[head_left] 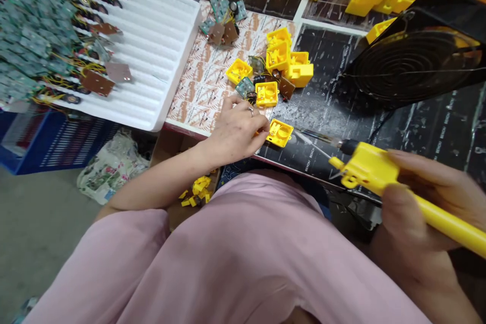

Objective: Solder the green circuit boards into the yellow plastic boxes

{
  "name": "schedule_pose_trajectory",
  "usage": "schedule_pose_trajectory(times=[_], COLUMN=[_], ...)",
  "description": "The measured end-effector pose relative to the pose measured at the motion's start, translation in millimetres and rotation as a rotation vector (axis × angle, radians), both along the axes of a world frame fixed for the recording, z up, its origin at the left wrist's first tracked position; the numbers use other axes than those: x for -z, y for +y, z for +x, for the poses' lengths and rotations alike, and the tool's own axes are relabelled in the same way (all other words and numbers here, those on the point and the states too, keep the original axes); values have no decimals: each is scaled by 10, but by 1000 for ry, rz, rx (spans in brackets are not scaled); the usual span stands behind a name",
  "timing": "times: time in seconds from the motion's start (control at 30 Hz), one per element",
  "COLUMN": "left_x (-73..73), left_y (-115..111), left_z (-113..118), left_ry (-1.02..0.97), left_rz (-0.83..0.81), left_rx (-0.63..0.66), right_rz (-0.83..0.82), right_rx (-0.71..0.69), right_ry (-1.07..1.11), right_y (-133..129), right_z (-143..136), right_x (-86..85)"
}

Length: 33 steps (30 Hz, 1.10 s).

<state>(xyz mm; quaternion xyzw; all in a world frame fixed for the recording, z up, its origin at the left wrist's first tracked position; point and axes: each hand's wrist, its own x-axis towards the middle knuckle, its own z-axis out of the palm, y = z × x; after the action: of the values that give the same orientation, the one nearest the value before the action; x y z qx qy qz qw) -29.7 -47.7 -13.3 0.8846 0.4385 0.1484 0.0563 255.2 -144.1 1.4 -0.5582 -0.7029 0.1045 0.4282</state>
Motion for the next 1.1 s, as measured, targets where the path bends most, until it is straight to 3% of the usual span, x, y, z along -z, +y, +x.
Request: schedule_pose_trajectory(times=[0.17, 0.37, 0.57, 0.7, 0.93, 1.1], left_x=[-37, -124, -174, -189, -233, -238], left_y=[28, 105, 197, 240, 267, 271], left_z=[41, 86, 141, 179, 196, 182], left_ry=[98, 222, 211, 172, 236, 277], left_rz=[16, 23, -79, -130, -151, -103], left_rx=[33, 126, 149, 158, 183, 198], right_rz=[-6, -49, 144, 127, 84, 153], right_rx=[-116, -156, -375, -450, -281, -351], right_ry=[80, -7, -153, -194, -146, -114], right_y=[-8, -5, 251, 292, 173, 233], right_z=[-216, -284, -254, -235, -76, -125], right_x=[-22, -84, -74, -126, -85, -55])
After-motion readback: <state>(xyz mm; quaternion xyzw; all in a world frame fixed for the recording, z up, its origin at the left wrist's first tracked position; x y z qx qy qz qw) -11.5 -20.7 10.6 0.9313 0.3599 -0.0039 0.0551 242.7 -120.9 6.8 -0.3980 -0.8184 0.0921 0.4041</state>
